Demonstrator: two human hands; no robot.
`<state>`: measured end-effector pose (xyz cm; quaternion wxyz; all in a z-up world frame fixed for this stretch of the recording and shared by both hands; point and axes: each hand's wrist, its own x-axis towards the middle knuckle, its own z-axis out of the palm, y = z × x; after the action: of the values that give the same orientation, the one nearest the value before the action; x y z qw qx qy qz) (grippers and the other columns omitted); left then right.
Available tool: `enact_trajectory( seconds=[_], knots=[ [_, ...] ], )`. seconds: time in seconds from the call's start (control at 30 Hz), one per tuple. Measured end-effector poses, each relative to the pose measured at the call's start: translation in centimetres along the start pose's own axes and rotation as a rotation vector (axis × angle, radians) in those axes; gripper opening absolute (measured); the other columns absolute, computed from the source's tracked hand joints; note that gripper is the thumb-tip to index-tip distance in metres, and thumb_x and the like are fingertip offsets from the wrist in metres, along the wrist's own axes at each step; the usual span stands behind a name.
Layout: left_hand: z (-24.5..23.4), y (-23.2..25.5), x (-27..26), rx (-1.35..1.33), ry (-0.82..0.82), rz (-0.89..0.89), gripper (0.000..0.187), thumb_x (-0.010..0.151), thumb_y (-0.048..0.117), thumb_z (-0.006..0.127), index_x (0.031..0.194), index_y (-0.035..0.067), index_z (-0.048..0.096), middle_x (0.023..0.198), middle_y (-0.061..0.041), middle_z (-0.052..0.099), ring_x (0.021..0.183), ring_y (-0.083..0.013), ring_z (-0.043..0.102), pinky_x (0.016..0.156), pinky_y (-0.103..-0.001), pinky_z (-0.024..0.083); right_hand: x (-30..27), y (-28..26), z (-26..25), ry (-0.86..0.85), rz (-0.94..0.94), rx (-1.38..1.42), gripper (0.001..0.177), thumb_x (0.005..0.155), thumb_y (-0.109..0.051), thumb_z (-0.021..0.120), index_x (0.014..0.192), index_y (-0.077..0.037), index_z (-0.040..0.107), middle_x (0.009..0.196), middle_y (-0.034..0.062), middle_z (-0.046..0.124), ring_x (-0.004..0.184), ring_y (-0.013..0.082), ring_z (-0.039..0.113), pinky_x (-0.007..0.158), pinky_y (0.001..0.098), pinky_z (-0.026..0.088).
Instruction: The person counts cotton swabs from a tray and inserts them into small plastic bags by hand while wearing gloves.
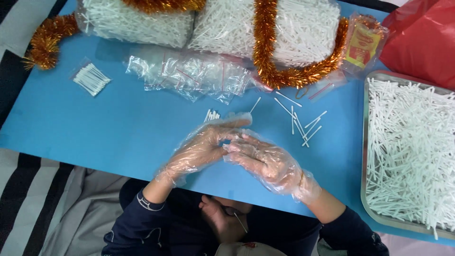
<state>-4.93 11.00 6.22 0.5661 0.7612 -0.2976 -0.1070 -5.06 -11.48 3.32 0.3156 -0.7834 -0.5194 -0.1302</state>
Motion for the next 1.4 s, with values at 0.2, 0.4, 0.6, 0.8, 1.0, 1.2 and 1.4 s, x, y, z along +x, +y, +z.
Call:
enact_trajectory(
  seconds=[0.2,0.4,0.6,0.8,1.0,1.2,1.4],
  knots=[
    [-2.1,0.7,-3.1,0.255,0.225,-0.188,0.054,0.09,0.009,0.064,0.143,0.006,0.055,0.146,-0.03,0.052,0.135,-0.0525,0.046,0.109,-0.064,0.037,2.5,3.9,5.9,0.184,-0.387,-0.071,0.026,0.101,-0.011,0.065,0.126,-0.006,0.073,0.135,0.011,0.07,0.122,0.0245,0.07,0.104,0.0401,0.057],
    [-2.0,-5.1,-6.3,0.532,0.241,-0.247,0.058,0.097,0.018,0.058,0.15,-0.002,0.043,0.144,-0.03,0.052,0.134,-0.0455,0.049,0.114,-0.058,0.035,2.7,7.2,10.0,0.207,-0.436,-0.196,0.022,0.101,-0.014,0.066,0.119,-0.005,0.075,0.126,0.013,0.074,0.112,0.0267,0.073,0.1,0.0389,0.059],
    [-1.0,-6.3,-6.7,0.727,0.189,-0.187,0.057,0.102,0.028,0.051,0.145,-0.009,0.042,0.141,-0.032,0.054,0.135,-0.0436,0.049,0.12,-0.053,0.027,2.9,5.8,10.4,0.095,-0.282,-0.155,0.024,0.099,-0.019,0.07,0.116,-0.003,0.075,0.116,0.0139,0.075,0.109,0.0312,0.073,0.095,0.0424,0.06],
    [-0.3,-8.6,-7.0,0.865,0.155,-0.111,0.056,0.1,0.019,0.05,0.149,-0.007,0.035,0.146,-0.025,0.054,0.141,-0.0381,0.044,0.122,-0.051,0.025,3.5,4.8,9.2,0.041,-0.111,0.03,0.025,0.098,-0.027,0.072,0.109,-0.005,0.075,0.114,0.0112,0.076,0.106,0.032,0.074,0.089,0.0393,0.061],
    [0.0,-9.6,-7.0,0.787,0.179,-0.107,0.063,0.099,0.02,0.049,0.153,-0.004,0.028,0.15,-0.021,0.05,0.146,-0.0337,0.038,0.125,-0.05,0.018,2.7,5.8,8.9,0.122,-0.036,0.054,0.019,0.095,-0.027,0.073,0.105,-0.011,0.077,0.113,0.0043,0.078,0.107,0.0254,0.075,0.092,0.0352,0.061],
    [0.6,-6.0,-4.2,0.751,0.273,0.037,0.059,0.098,0.02,0.055,0.15,-0.001,0.036,0.139,-0.025,0.057,0.14,-0.0409,0.046,0.12,-0.054,0.031,2.2,5.2,5.4,0.327,-0.006,0.073,0.013,0.094,-0.015,0.071,0.099,-0.004,0.077,0.112,0.0122,0.078,0.106,0.0332,0.075,0.091,0.0439,0.061],
    [3.3,-2.2,1.2,0.926,0.342,0.19,0.053,0.095,0.019,0.065,0.143,0.001,0.053,0.135,-0.027,0.061,0.134,-0.0424,0.054,0.111,-0.056,0.043,-0.9,5.8,-0.3,0.368,0.1,-0.28,0.014,0.094,-0.012,0.075,0.106,-0.007,0.078,0.12,0.0105,0.075,0.112,0.0326,0.072,0.096,0.0475,0.059]
  ],
)
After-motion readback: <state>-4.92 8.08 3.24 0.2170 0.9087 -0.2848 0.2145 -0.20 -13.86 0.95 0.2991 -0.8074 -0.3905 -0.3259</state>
